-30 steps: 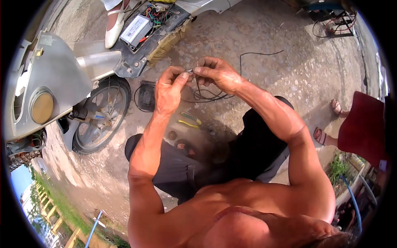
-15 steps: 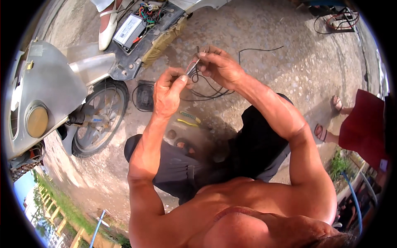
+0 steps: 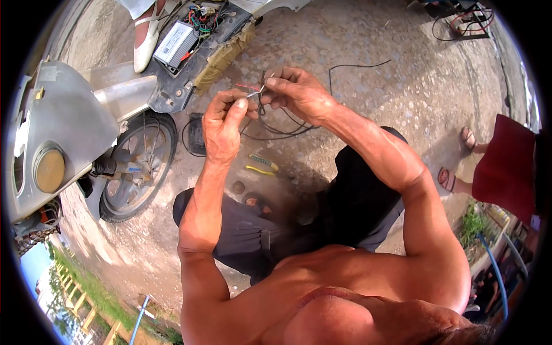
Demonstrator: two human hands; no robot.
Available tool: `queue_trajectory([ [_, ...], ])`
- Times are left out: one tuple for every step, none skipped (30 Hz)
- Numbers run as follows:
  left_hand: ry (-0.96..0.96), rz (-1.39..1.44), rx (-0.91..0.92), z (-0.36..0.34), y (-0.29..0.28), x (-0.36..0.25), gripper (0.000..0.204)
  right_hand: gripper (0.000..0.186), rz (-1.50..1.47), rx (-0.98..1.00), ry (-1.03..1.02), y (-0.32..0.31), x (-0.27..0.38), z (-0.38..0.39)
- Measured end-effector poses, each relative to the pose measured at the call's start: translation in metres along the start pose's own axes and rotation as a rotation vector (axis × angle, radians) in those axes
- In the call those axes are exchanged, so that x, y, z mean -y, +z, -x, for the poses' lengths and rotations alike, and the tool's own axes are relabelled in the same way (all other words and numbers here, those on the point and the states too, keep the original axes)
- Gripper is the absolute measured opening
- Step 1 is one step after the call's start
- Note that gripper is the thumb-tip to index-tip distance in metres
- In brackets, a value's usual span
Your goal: The person strips insulation from wires using pliers and connects them to a battery pack on a motor scooter.
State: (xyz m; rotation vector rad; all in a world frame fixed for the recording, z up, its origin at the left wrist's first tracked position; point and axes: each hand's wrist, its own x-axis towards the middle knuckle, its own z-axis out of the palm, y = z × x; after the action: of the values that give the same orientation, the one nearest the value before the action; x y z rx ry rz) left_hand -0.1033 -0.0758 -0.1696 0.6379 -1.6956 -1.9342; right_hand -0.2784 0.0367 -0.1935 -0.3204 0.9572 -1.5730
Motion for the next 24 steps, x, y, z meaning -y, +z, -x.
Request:
queue_trajectory([
  [0.002,-0.002,-0.001,0.0,-0.001,-0.002,0.016,0.029,-0.007,0.004,-0.006,0.0,-0.001,0.0],
  [-0.006,0.049,0.0,0.0,-0.002,-0.004,0.017,0.03,-0.014,0.009,-0.012,0.001,-0.002,0.0],
  [-0.014,0.104,0.004,-0.001,-0.003,-0.004,0.018,0.03,-0.013,0.008,-0.013,0.002,-0.002,0.0],
  [-0.013,0.105,0.004,-0.001,-0.006,-0.004,0.018,0.029,0.102,-0.002,-0.038,0.003,-0.001,0.001],
  [0.022,0.002,-0.027,-0.002,-0.009,-0.004,0.02,0.028,0.216,-0.012,-0.061,0.005,0.0,0.002],
  [0.054,-0.103,-0.058,-0.003,-0.01,-0.008,0.022,0.028,0.215,-0.012,-0.06,0.006,0.0,0.004],
  [0.135,-0.187,-0.078,-0.004,-0.005,-0.011,0.025,0.027,0.271,0.032,-0.073,0.007,0.0,0.005],
  [0.134,-0.186,-0.079,-0.006,-0.005,-0.015,0.025,0.026,0.326,0.077,-0.085,0.008,0.0,0.006],
  [0.259,-0.425,-0.024,-0.009,-0.004,-0.017,0.021,0.026,0.305,0.092,-0.058,0.009,-0.002,0.007],
  [0.384,-0.664,0.032,-0.011,-0.004,-0.018,0.018,0.026,0.306,0.093,-0.058,0.007,-0.004,0.008],
  [0.328,-0.576,0.059,-0.01,0.0,-0.018,0.012,0.026,0.296,0.102,-0.042,0.005,-0.006,0.008],
  [0.327,-0.579,0.055,-0.007,-0.001,-0.017,0.012,0.026,0.283,0.116,-0.026,0.006,-0.007,0.007],
  [0.223,-0.427,0.039,-0.005,-0.002,-0.014,0.012,0.026,0.282,0.119,-0.025,0.008,-0.006,0.006],
  [0.121,-0.274,0.023,-0.003,-0.003,-0.013,0.011,0.025,0.256,0.098,-0.021,0.009,-0.005,0.006],
  [0.119,-0.274,0.023,-0.002,-0.003,-0.013,0.011,0.025,0.23,0.073,-0.016,0.011,-0.003,0.006],
  [0.029,-0.182,-0.006,-0.002,-0.003,-0.013,0.011,0.025,0.229,0.072,-0.015,0.011,-0.002,0.006],
  [-0.061,-0.089,-0.035,-0.002,-0.003,-0.013,0.011,0.024,0.268,0.088,-0.037,0.012,-0.001,0.006],
  [-0.061,-0.089,-0.034,-0.002,-0.003,-0.012,0.011,0.022,0.308,0.105,-0.061,0.012,0.0,0.007],
  [-0.069,-0.104,-0.023,-0.002,-0.003,-0.009,0.012,0.022,0.308,0.104,-0.062,0.011,-0.001,0.007],
  [-0.078,-0.12,-0.013,-0.002,-0.004,-0.007,0.014,0.021,0.353,0.123,-0.038,0.01,-0.003,0.007],
  [-0.079,-0.12,-0.013,-0.001,-0.004,-0.004,0.014,0.019,0.396,0.142,-0.013,0.01,-0.004,0.007],
  [-0.107,-0.106,-0.015,0.0,-0.006,-0.002,0.014,0.019,0.395,0.142,-0.012,0.01,-0.004,0.007],
  [-0.135,-0.093,-0.016,0.0,-0.007,0.0,0.014,0.019,0.416,0.125,-0.022,0.011,-0.003,0.007],
  [-0.136,-0.093,-0.017,0.0,-0.006,-0.001,0.014,0.018,0.436,0.108,-0.031,0.012,-0.003,0.008],
])
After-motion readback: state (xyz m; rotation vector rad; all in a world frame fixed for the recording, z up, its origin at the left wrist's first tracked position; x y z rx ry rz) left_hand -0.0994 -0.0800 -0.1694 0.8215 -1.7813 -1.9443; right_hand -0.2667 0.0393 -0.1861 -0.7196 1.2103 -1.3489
